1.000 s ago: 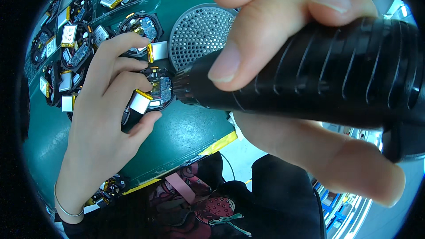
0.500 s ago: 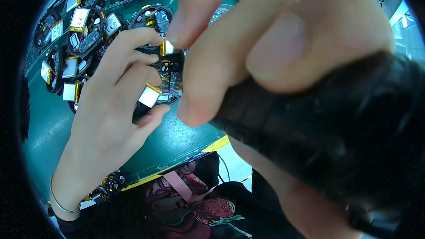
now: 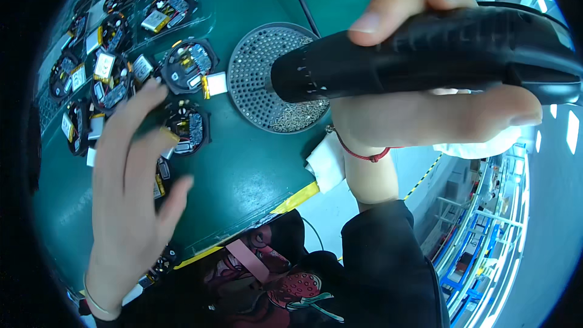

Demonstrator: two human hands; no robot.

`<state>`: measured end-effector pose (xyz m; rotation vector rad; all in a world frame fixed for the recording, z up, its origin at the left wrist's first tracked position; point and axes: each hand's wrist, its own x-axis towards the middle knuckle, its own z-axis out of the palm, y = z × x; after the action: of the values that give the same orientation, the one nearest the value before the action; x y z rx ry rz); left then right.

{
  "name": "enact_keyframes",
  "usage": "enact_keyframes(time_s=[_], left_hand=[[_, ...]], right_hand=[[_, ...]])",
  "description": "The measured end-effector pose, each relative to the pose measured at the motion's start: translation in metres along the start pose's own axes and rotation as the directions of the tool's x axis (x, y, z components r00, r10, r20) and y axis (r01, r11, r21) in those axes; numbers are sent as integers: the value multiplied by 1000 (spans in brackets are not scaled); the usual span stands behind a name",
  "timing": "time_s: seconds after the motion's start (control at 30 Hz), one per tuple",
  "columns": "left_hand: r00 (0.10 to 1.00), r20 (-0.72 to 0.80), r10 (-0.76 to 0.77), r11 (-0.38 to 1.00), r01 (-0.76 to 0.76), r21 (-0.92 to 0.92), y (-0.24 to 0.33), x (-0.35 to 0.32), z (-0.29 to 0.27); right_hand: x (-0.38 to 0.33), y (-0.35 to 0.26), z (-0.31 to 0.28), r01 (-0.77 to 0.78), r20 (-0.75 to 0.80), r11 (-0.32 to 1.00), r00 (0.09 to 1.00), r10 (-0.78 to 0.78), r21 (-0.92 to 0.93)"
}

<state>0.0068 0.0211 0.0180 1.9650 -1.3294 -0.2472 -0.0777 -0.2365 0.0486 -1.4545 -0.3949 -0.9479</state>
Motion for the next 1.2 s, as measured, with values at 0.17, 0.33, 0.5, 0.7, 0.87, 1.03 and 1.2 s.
enact_keyframes(time_s=[0.17,0.33,0.5,0.7,0.87,1.03,1.2], left_hand=[[945,280,171,946,-237,221,13,-80,-44],[909,332,253,909,-341,241,1,-121,-31],[898,335,286,928,-347,138,8,-96,-24],[871,296,392,876,-452,171,12,-53,8],[927,167,335,863,-373,341,23,-27,32],[994,57,89,973,-99,209,28,-4,31],[989,-139,-53,995,64,78,14,14,18]], right_hand=[[5,-5,4,22,129,994,992,-8,-108],[8,1,-7,141,264,958,962,-73,-250],[7,14,12,137,72,965,990,-123,-224],[4,16,27,129,57,975,991,-121,-181],[4,16,22,108,39,982,994,-103,-156],[1,3,5,29,-1,998,1000,-29,-50],[-7,-11,17,-107,-67,983,991,118,146]])
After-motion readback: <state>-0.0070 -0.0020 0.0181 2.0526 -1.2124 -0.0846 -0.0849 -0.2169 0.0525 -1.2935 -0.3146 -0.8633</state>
